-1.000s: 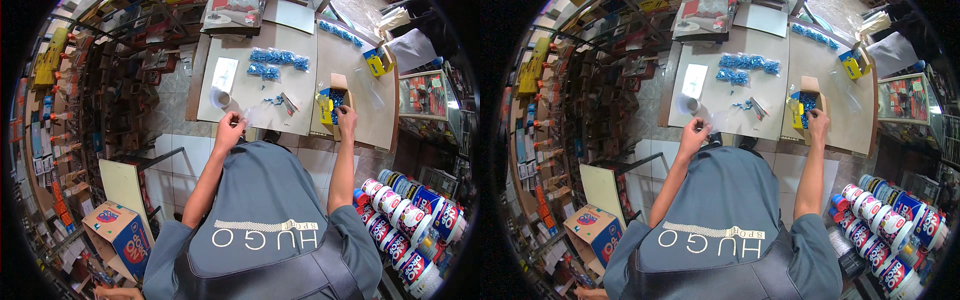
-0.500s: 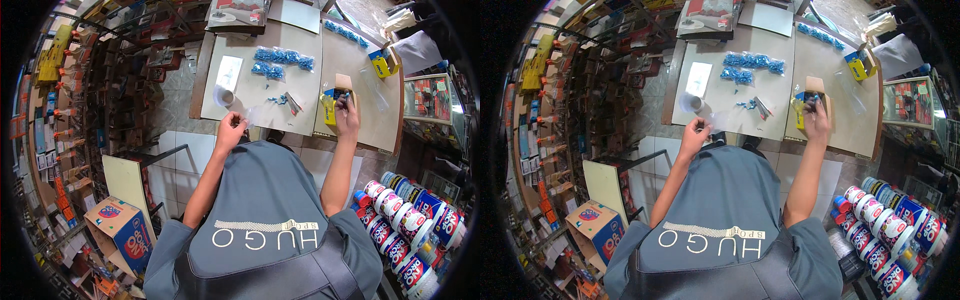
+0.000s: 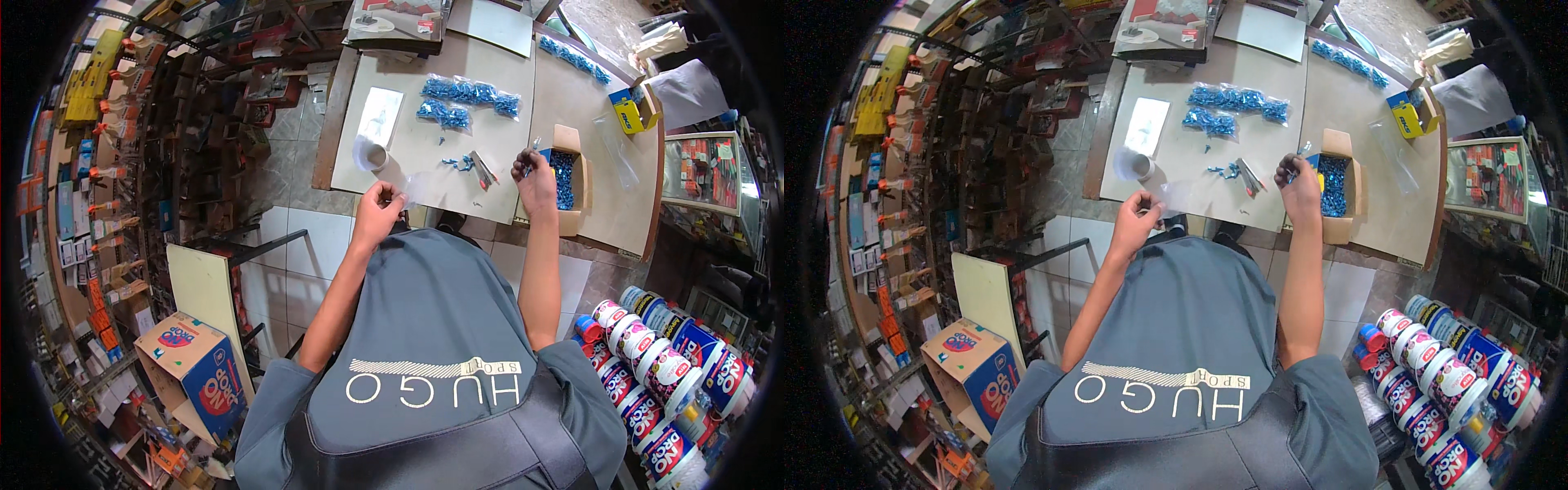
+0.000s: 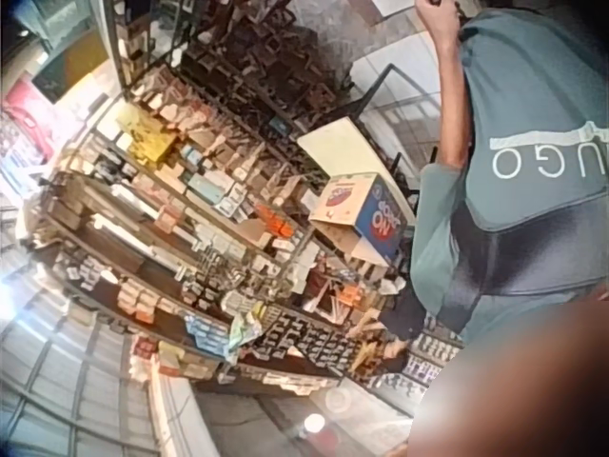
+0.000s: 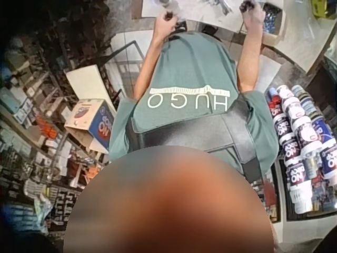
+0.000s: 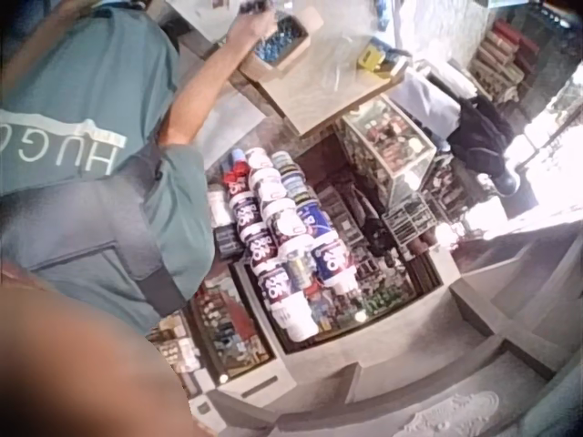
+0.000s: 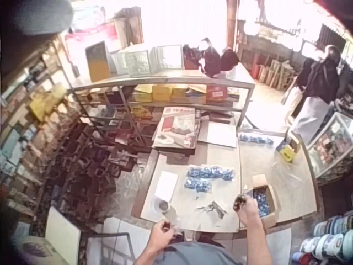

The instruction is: Sort small blue hardware components and place them into a plastic bag.

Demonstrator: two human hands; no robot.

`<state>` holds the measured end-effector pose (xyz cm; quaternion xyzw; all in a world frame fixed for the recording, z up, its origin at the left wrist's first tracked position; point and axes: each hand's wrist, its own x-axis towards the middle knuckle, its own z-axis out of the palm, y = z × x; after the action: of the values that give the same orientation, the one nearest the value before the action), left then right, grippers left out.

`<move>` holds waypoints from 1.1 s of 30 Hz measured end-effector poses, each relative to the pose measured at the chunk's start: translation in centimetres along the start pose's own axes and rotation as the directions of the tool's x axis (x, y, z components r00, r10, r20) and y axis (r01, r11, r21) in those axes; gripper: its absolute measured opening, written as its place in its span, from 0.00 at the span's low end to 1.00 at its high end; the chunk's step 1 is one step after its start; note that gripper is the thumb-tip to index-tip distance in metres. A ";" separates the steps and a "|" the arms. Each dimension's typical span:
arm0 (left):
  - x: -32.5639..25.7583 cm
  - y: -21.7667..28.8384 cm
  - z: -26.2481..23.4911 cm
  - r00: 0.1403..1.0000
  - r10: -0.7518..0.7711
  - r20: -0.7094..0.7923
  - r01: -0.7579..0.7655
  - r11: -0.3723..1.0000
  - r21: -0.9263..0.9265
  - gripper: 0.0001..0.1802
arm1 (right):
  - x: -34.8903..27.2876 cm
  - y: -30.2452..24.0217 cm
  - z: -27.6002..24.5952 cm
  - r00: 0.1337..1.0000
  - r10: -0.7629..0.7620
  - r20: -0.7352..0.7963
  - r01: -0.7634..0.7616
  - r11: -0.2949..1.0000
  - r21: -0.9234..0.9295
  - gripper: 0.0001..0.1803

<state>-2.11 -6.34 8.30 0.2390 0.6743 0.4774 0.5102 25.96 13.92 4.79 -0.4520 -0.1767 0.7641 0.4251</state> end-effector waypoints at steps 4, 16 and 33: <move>0.0 0.2 0.0 1.000 -0.015 -0.010 0.015 1.000 -0.008 0.08 | 1.1 2.3 -1.0 0.998 -0.037 -0.058 0.013 0.929 -0.369 0.08; 1.1 0.5 0.5 0.999 -0.033 -0.007 0.033 0.999 0.007 0.09 | 5.6 3.7 -3.5 0.856 -0.505 -0.109 0.120 0.399 -0.909 0.15; 2.7 1.9 2.1 0.998 -0.053 -0.028 0.052 0.999 -0.015 0.09 | 12.8 1.8 1.6 0.894 -0.443 0.060 0.084 0.033 -0.996 0.24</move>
<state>-1.51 -2.46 8.70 0.2107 0.6841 0.4721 0.5146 20.79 23.36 -2.48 -0.6734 -0.6638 0.2812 0.1637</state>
